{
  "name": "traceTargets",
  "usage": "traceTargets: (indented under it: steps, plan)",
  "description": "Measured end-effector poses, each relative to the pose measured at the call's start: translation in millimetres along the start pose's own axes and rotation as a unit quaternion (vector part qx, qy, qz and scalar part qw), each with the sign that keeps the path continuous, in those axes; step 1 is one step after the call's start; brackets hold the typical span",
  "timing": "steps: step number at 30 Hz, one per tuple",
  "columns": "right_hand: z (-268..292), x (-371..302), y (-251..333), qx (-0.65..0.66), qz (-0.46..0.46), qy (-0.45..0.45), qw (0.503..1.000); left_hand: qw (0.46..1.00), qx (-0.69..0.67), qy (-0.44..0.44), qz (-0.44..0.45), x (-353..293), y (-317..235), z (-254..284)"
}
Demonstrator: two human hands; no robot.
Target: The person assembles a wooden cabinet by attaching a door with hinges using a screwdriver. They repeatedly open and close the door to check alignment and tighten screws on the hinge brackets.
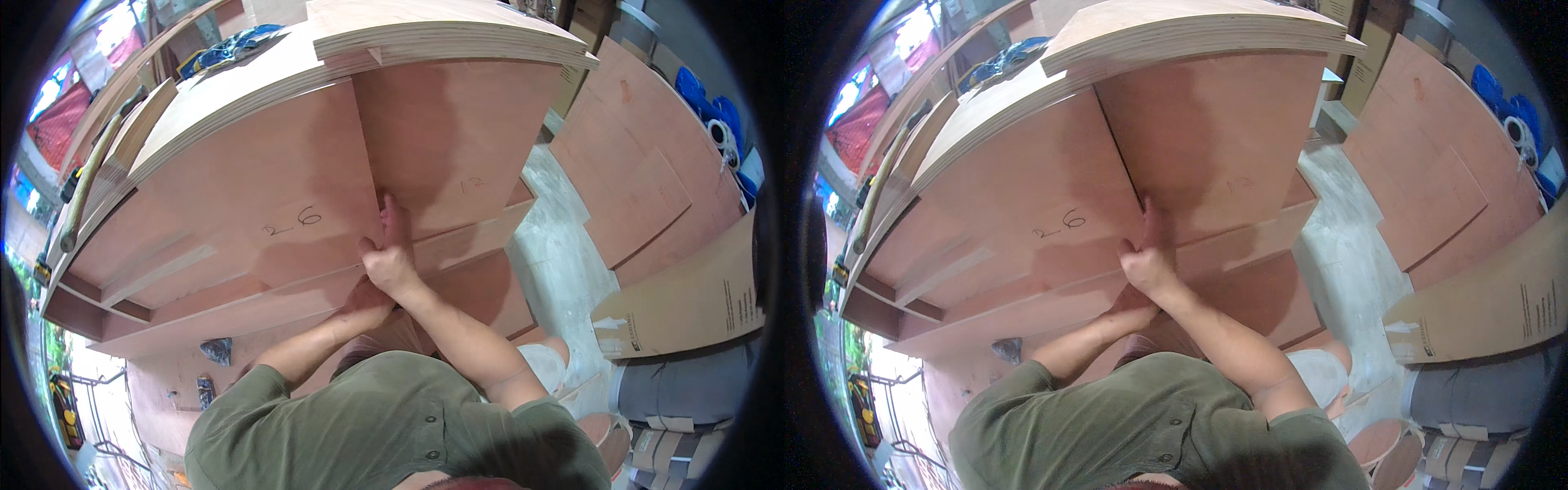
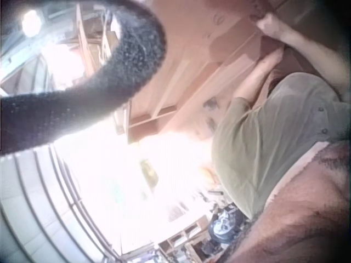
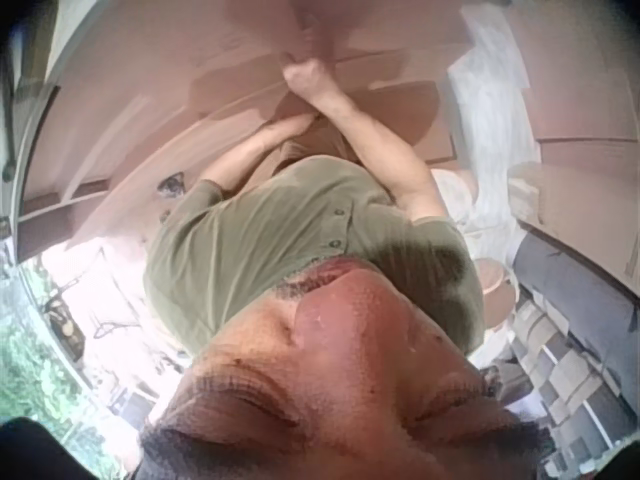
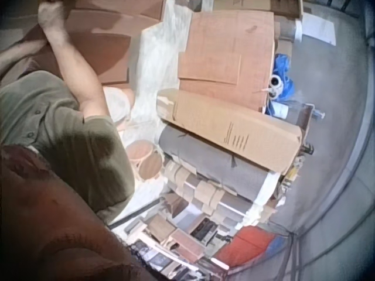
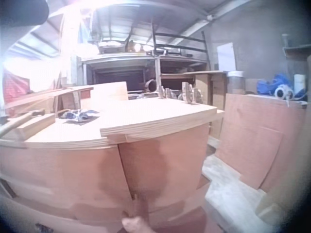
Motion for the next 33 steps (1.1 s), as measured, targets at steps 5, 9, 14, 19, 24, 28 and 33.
traceTargets:
  steps: [5,9,14,19,24,28,33]
  plan:
    - [1.4,-5.5,1.7,-0.001,0.002,0.024,1.0,0.952,-0.02,-0.3,0.059,18.4,13.4,-8.4]
    - [1.4,-9.5,-1.1,0.084,-0.013,0.036,0.996,0.801,-0.068,-0.56,0.198,51.5,24.1,-41.8]
    - [11.9,-13.6,-2.8,0.114,-0.084,0.124,0.982,0.786,-0.282,-0.323,0.445,65.1,10.0,-55.6]
    - [37.0,-16.2,-7.0,0.174,-0.095,0.168,0.966,0.912,-0.238,-0.207,0.263,28.9,29.0,-37.2]
    - [61.8,24.5,-8.3,0.123,-0.073,0.238,0.961,0.937,-0.234,-0.168,0.196,46.4,16.7,-40.4]
    - [55.8,57.0,34.7,-0.399,0.257,0.269,0.838,0.936,-0.236,-0.17,0.198,43.1,15.3,-38.0]
    - [36.4,62.0,58.5,-0.376,0.298,0.245,0.842,0.933,-0.232,-0.175,0.212,33.7,14.5,-34.8]
Point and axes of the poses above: each hand's wrist, its own x-axis towards the middle knuckle, its own z-axis out of the back of the hand, y = z × x, the point moved 2 cm from there along x, towards the middle knuckle, and after that the axes turned 4 degrees about -x, right-handed, at the moved point
